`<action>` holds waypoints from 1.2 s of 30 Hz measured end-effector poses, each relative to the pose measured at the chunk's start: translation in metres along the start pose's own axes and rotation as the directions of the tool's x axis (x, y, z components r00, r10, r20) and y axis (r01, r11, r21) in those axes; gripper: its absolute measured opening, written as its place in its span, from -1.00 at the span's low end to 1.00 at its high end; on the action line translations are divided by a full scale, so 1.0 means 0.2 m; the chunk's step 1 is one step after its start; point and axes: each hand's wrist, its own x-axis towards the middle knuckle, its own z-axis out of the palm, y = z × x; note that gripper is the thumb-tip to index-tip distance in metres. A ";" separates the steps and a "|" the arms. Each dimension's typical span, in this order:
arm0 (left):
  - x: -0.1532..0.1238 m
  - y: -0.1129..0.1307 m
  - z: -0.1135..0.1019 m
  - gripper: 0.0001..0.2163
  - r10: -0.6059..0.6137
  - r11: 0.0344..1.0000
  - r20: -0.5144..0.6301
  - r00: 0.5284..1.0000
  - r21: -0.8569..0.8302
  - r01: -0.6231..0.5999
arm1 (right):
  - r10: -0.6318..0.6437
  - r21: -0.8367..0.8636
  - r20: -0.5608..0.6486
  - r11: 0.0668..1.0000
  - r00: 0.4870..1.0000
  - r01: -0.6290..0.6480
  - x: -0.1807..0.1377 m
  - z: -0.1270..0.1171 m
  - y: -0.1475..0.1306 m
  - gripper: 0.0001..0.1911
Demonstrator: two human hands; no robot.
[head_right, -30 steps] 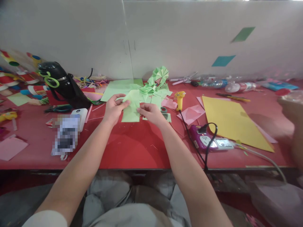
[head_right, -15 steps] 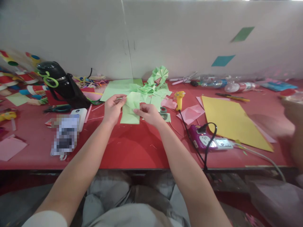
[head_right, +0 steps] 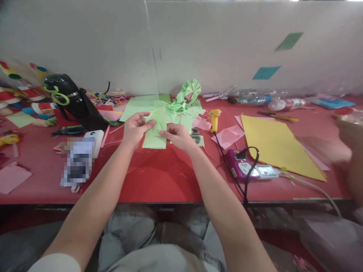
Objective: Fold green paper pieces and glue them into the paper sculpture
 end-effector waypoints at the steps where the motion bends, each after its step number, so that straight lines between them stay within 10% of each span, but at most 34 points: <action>1: 0.00 0.00 0.00 -0.58 -0.004 1.000 0.006 1.000 -0.016 0.004 | -0.004 0.003 0.004 1.000 1.000 0.004 0.00 0.00 0.00 -0.46; 24: 0.04 0.02 -0.09 -0.58 -0.013 0.999 0.082 0.997 -0.038 0.016 | 0.056 0.100 0.091 0.993 0.994 -0.065 -0.01 -0.02 0.00 -0.52; 36: 0.01 0.02 -0.07 -0.79 0.119 0.989 0.203 0.972 0.066 -0.135 | -0.158 -0.005 -0.315 0.986 0.936 0.164 0.04 -0.03 0.07 -0.87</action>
